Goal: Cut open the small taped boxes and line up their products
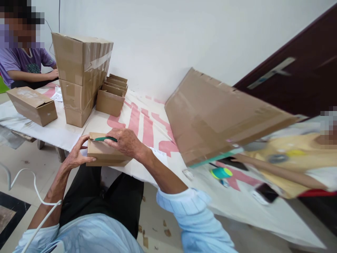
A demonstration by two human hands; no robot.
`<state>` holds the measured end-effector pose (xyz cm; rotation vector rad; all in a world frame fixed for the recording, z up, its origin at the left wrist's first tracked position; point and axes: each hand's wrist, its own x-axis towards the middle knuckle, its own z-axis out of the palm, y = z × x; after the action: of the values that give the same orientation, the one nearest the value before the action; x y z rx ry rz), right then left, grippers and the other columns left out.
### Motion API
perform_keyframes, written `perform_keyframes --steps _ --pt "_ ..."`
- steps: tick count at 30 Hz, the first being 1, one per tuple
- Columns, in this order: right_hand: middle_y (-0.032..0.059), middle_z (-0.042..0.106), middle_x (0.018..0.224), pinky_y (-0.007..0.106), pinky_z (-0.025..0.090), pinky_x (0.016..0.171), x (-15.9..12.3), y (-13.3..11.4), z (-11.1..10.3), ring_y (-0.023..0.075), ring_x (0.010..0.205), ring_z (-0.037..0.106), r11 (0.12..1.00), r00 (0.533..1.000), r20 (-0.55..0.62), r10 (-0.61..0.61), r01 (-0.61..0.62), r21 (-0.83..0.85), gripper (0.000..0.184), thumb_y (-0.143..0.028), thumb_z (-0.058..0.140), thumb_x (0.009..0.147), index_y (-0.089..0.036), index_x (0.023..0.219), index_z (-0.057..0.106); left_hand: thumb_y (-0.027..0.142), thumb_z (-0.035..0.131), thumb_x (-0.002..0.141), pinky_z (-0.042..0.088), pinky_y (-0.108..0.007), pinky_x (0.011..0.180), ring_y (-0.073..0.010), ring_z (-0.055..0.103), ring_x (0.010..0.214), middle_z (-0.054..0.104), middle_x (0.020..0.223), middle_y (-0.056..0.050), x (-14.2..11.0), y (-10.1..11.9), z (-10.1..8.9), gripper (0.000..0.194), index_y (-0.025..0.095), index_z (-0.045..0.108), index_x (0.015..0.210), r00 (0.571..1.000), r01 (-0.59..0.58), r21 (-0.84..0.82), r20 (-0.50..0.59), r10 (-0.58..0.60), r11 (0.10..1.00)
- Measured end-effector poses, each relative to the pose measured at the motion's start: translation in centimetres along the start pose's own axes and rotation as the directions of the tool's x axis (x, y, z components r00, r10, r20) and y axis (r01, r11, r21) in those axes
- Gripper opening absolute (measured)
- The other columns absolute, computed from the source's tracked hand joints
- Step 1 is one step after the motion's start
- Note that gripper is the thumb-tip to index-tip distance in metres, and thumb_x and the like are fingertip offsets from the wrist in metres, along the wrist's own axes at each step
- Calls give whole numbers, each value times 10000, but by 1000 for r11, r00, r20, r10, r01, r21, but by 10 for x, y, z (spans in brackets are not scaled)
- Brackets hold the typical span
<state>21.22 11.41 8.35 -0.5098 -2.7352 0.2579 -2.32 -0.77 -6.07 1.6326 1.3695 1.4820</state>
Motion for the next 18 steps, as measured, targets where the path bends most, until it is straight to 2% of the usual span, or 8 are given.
perform_keyframes --steps 7,11,15,18 --pt "91 789 1035 298 431 692 -1 4 -4 214 904 688 981 995 92 -25 42 -190 271 -367 593 1086 -220 1134 816 456 970 708 578 -551 1093 -408 486 1517 486 1605 -144 2 1 -4 955 317 506 1531 1000 11 33 6 -11 999" --pt "81 781 969 298 395 660 -19 24 -14 198 842 676 971 992 124 12 18 -240 284 -377 587 1089 -224 1085 827 453 982 687 592 -534 1072 -401 506 1498 511 1587 -144 5 0 -5 947 303 532 1506 1000 11 35 -2 -11 999" --pt "68 787 969 307 418 689 -41 45 -29 205 854 685 974 994 102 31 -7 -225 283 -404 590 1088 -265 1084 836 452 988 670 595 -537 1069 -402 519 1484 518 1583 -148 8 0 -3 954 299 540 1498 1000 -1 39 4 1 999" --pt "75 782 946 317 402 666 -57 59 -37 206 811 683 963 992 77 95 -72 -260 295 -435 610 1075 -257 1041 843 463 981 682 597 -526 1065 -400 513 1491 514 1587 -145 9 3 -5 938 304 543 1497 1000 2 49 9 -2 999"
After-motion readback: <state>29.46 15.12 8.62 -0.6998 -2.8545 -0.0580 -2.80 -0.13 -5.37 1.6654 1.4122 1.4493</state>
